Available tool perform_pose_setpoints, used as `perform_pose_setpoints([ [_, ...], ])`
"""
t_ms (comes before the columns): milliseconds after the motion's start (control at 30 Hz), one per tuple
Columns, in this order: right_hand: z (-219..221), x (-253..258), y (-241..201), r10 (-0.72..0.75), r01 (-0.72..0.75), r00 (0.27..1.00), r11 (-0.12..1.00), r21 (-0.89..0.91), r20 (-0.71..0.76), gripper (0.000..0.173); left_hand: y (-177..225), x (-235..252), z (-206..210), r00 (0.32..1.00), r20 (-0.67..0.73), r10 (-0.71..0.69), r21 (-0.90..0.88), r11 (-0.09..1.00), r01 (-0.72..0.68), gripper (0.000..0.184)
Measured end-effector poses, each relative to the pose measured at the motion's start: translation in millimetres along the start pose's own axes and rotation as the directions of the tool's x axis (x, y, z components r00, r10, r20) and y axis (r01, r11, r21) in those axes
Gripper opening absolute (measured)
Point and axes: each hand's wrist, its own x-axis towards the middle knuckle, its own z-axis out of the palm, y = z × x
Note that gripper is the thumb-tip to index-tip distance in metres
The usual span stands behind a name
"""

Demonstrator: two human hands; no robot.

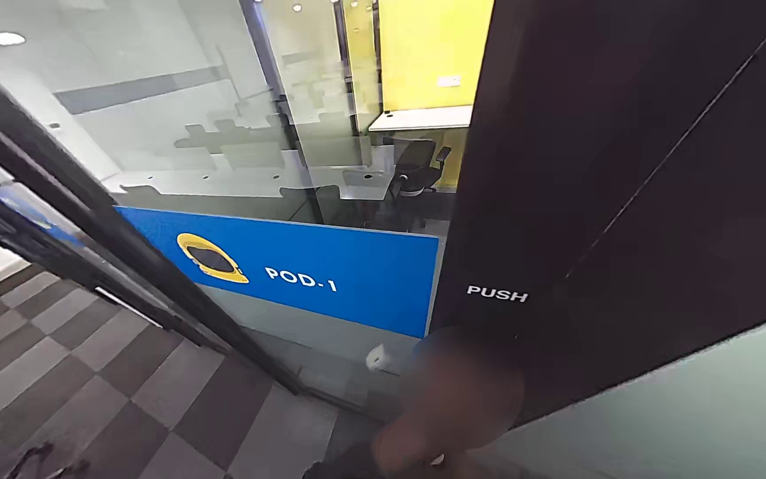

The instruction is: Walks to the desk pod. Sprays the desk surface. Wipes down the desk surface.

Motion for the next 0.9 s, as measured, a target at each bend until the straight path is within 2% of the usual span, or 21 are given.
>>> perform_pose_setpoints([
  [167, 9.3, 29.2, 22.5, -0.061, 0.064, 0.978, 0.998, 0.012, -0.198, 0.058, -19.7, 18.5, 13.2, 0.998, 0.05, 0.041, -0.175, 0.984, -0.032, 0.019],
  [233, 13.5, 34.1, 9.9, -0.095, 0.084, 0.949, 0.995, -0.048, -0.299, 0.058, -25.8, 23.8, 16.6, 0.997, 0.062, 0.054, -0.26, 0.965, -0.036, 0.018],
  [300, 17.5, 41.6, -11.8, -0.072, 0.033, 0.929, 0.993, -0.111, -0.363, 0.055, -31.0, 29.6, 16.1, 0.992, 0.103, 0.074, -0.324, 0.945, -0.037, 0.017],
  [367, 21.4, 52.3, -22.3, -0.026, -0.003, 0.9, 0.998, -0.067, -0.436, 0.051, -35.9, 37.2, 17.8, 0.986, 0.13, 0.108, -0.374, 0.926, -0.052, 0.015],
  [467, 34.4, 63.1, -42.2, 0.079, -0.091, 0.824, 0.996, 0.008, -0.561, 0.059, -43.0, 44.8, 16.7, 0.972, 0.186, 0.146, -0.45, 0.892, -0.048, 0.013],
  [500, 39.8, 66.0, -51.1, 0.123, -0.128, 0.773, 0.991, 0.036, -0.622, 0.064, -45.1, 47.7, 17.5, 0.966, 0.204, 0.158, -0.464, 0.885, -0.047, 0.014],
  [567, 52.2, 73.8, -54.1, 0.095, -0.065, 0.661, 0.995, 0.069, -0.745, 0.069, -51.4, 51.6, 24.0, 0.962, 0.213, 0.17, -0.474, 0.879, -0.05, 0.015],
  [633, 59.2, 81.0, -47.4, 0.055, 0.014, 0.599, 0.997, 0.079, -0.799, 0.054, -60.4, 53.6, 34.0, 0.961, 0.216, 0.17, -0.473, 0.88, -0.049, 0.016],
  [700, 60.9, 86.2, -52.6, 0.057, 0.041, 0.573, 0.994, 0.098, -0.818, 0.038, -70.9, 60.3, 42.9, 0.961, 0.218, 0.168, -0.47, 0.881, -0.048, 0.015],
  [900, 52.8, 108.4, -33.5, 0.067, 0.057, 0.52, 0.992, 0.113, -0.851, 0.034, -118.9, 86.3, 80.9, 0.977, 0.174, 0.127, -0.37, 0.927, -0.054, 0.018],
])
